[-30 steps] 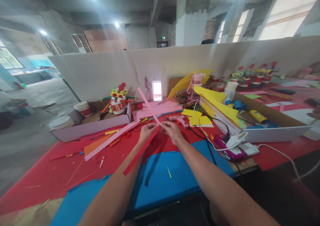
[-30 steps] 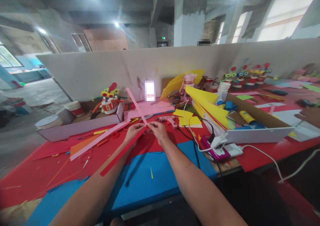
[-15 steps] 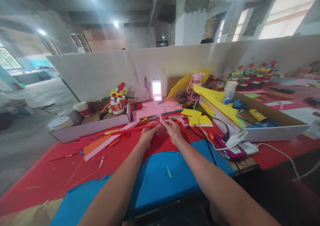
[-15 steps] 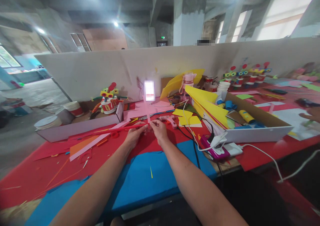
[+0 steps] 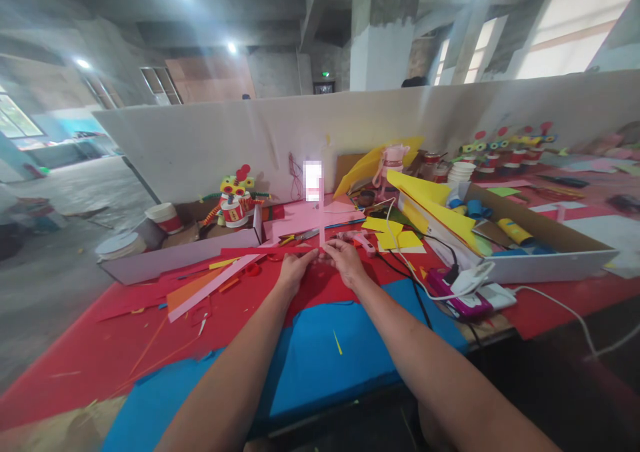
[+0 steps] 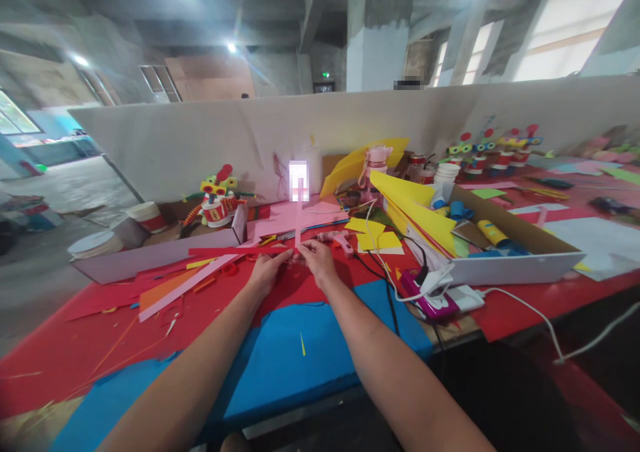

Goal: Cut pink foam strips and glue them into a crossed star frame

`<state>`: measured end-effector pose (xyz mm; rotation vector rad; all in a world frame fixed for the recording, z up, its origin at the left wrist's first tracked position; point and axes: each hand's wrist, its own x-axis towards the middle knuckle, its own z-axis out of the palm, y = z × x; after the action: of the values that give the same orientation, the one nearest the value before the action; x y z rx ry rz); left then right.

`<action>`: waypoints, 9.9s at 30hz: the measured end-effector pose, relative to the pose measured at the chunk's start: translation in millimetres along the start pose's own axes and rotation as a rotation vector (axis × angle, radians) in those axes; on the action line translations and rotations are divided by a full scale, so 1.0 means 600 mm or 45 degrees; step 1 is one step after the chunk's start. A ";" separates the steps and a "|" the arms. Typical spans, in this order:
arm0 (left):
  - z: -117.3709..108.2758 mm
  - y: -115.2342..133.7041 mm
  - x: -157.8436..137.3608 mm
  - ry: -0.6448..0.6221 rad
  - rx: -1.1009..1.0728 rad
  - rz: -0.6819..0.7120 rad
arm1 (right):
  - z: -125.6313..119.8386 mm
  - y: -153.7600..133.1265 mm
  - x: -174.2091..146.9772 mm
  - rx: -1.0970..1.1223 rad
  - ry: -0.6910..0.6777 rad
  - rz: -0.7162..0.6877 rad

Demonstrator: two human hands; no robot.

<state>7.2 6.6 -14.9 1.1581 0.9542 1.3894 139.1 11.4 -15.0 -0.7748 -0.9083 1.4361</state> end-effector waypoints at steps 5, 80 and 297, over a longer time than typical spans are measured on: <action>0.001 0.001 0.000 0.030 0.019 -0.012 | -0.003 0.002 0.003 0.015 -0.037 0.000; -0.006 -0.001 0.003 -0.069 0.119 0.008 | 0.006 -0.001 0.000 -0.236 -0.055 -0.199; -0.007 0.009 -0.005 0.055 0.161 0.058 | -0.002 0.012 0.006 -0.391 -0.028 -0.243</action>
<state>1.7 3.0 -10.8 1.2550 1.0644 1.4120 136.7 15.0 -21.9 -0.8733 -1.2046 1.1542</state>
